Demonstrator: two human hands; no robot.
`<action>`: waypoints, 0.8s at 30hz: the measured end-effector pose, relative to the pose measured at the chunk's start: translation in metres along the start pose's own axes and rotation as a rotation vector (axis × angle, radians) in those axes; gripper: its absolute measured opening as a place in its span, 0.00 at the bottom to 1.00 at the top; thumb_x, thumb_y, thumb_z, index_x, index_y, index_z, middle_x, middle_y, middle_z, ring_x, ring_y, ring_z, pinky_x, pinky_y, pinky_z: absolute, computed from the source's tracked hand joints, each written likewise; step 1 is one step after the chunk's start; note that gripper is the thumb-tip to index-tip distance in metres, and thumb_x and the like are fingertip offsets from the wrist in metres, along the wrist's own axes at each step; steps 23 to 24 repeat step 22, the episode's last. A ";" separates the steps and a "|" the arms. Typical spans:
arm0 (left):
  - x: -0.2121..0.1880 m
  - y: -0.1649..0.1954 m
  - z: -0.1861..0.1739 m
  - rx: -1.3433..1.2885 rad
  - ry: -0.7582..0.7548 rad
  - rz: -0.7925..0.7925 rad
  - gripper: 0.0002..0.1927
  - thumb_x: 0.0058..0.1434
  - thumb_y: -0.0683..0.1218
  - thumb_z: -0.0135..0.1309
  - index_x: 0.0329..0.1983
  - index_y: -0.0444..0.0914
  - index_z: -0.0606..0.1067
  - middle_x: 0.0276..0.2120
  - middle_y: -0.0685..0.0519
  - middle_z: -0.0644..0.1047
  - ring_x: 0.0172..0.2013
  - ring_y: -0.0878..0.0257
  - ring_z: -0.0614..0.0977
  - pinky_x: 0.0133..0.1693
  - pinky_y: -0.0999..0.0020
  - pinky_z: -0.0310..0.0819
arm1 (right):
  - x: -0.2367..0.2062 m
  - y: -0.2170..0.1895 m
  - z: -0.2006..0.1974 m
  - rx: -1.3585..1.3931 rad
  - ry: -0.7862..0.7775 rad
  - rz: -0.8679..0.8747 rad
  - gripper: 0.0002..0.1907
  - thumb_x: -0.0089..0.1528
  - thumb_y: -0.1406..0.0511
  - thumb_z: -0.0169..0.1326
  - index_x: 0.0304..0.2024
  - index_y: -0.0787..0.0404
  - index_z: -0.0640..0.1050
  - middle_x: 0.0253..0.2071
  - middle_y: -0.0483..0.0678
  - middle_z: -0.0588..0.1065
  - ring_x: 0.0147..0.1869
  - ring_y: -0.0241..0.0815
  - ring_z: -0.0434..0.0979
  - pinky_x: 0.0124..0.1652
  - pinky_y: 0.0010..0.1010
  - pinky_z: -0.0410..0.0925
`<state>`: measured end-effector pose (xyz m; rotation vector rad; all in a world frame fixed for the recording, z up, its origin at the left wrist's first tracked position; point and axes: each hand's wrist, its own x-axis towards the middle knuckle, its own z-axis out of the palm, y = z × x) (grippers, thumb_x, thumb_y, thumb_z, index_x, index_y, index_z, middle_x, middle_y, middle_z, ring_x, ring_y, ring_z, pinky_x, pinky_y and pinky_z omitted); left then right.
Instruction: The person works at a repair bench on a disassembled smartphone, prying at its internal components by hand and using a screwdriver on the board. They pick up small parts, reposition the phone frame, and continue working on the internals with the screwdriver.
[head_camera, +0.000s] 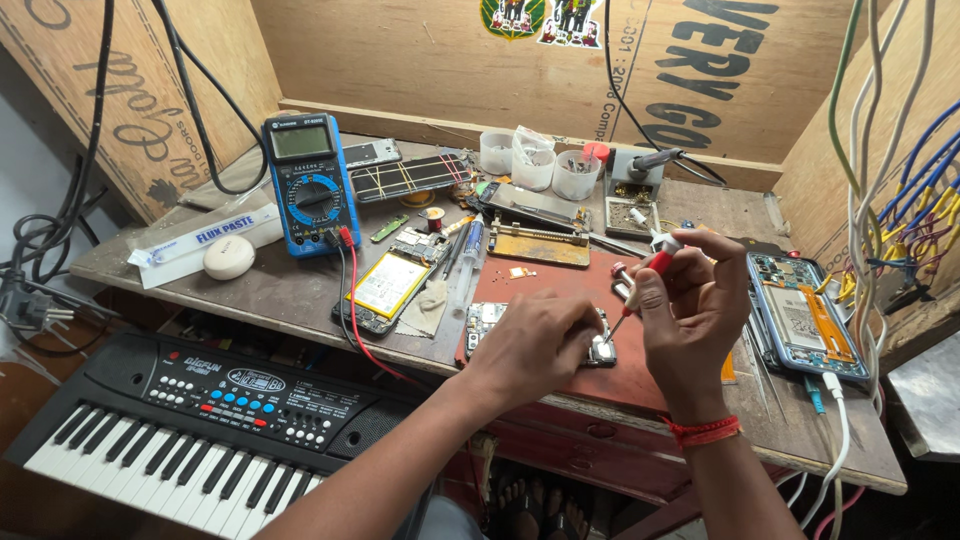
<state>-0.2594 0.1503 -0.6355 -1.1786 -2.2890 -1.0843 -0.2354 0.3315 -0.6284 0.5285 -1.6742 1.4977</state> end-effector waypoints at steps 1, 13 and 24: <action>-0.001 0.001 0.000 -0.016 0.007 -0.019 0.05 0.62 0.44 0.56 0.39 0.38 0.78 0.31 0.50 0.82 0.38 0.51 0.82 0.43 0.54 0.73 | -0.001 0.000 0.000 -0.015 -0.003 -0.011 0.21 0.70 0.77 0.54 0.62 0.63 0.64 0.43 0.49 0.72 0.43 0.34 0.77 0.44 0.25 0.75; 0.002 0.015 -0.006 -0.075 0.057 -0.125 0.08 0.63 0.42 0.54 0.45 0.39 0.77 0.29 0.45 0.80 0.35 0.47 0.83 0.41 0.51 0.75 | -0.001 -0.001 0.003 -0.019 -0.117 0.001 0.21 0.65 0.79 0.55 0.58 0.64 0.66 0.40 0.47 0.73 0.41 0.32 0.76 0.39 0.22 0.74; 0.003 0.021 -0.011 -0.042 0.017 -0.179 0.10 0.63 0.43 0.54 0.47 0.40 0.77 0.30 0.43 0.81 0.37 0.46 0.84 0.43 0.51 0.74 | -0.002 0.004 0.002 -0.031 -0.103 0.009 0.22 0.64 0.79 0.55 0.58 0.63 0.66 0.40 0.46 0.71 0.41 0.31 0.75 0.39 0.22 0.74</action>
